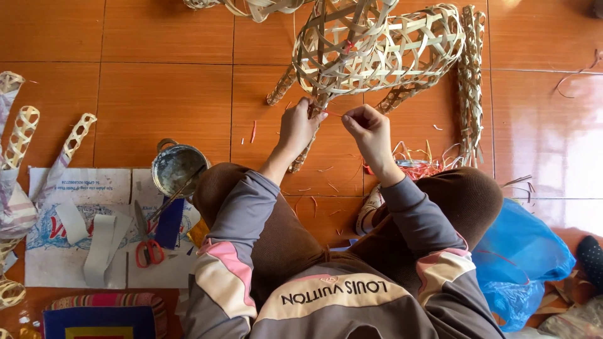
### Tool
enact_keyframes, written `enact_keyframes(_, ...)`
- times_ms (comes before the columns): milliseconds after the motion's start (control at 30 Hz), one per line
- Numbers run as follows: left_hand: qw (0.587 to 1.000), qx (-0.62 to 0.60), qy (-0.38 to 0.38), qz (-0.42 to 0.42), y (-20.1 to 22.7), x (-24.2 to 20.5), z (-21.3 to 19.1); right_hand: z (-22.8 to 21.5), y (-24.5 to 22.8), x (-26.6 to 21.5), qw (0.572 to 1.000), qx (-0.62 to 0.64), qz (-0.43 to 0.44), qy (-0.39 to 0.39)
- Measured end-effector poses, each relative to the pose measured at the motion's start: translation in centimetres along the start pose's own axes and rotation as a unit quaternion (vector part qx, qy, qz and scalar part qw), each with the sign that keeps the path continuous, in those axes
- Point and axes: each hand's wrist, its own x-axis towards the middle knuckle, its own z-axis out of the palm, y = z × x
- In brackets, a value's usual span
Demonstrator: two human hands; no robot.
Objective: Assembling a decorative horse structure by tying bamboo strips together with red string.
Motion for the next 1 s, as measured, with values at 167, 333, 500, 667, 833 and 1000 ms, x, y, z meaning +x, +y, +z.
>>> enact_keyframes(167,0.998,-0.017,0.031,0.048,1.1,-1.0,-2.7,0.2,0.3,-0.3,1.000,0.002,-0.016,0.007)
enact_keyframes(333,0.987,-0.055,0.091,0.118,0.6,-0.7,-4.6,0.7,0.3,-0.4,0.999,0.005,-0.028,0.028)
enact_keyframes(500,0.938,-0.323,-0.106,0.066,-0.3,1.3,-3.2,1.0,1.1,-0.4,0.999,0.004,-0.036,0.028)
enact_keyframes(667,0.919,-0.374,-0.110,0.064,-1.1,2.3,-2.5,1.0,1.2,-0.4,0.999,0.011,-0.035,0.028)
enact_keyframes(833,0.926,-0.362,-0.076,0.076,-0.9,2.3,-2.1,1.2,1.3,-0.3,0.999,0.014,-0.038,0.035)
enact_keyframes(1000,0.941,-0.316,-0.024,0.117,-0.5,2.1,-1.9,1.9,1.8,-0.2,0.995,0.009,-0.082,0.061)
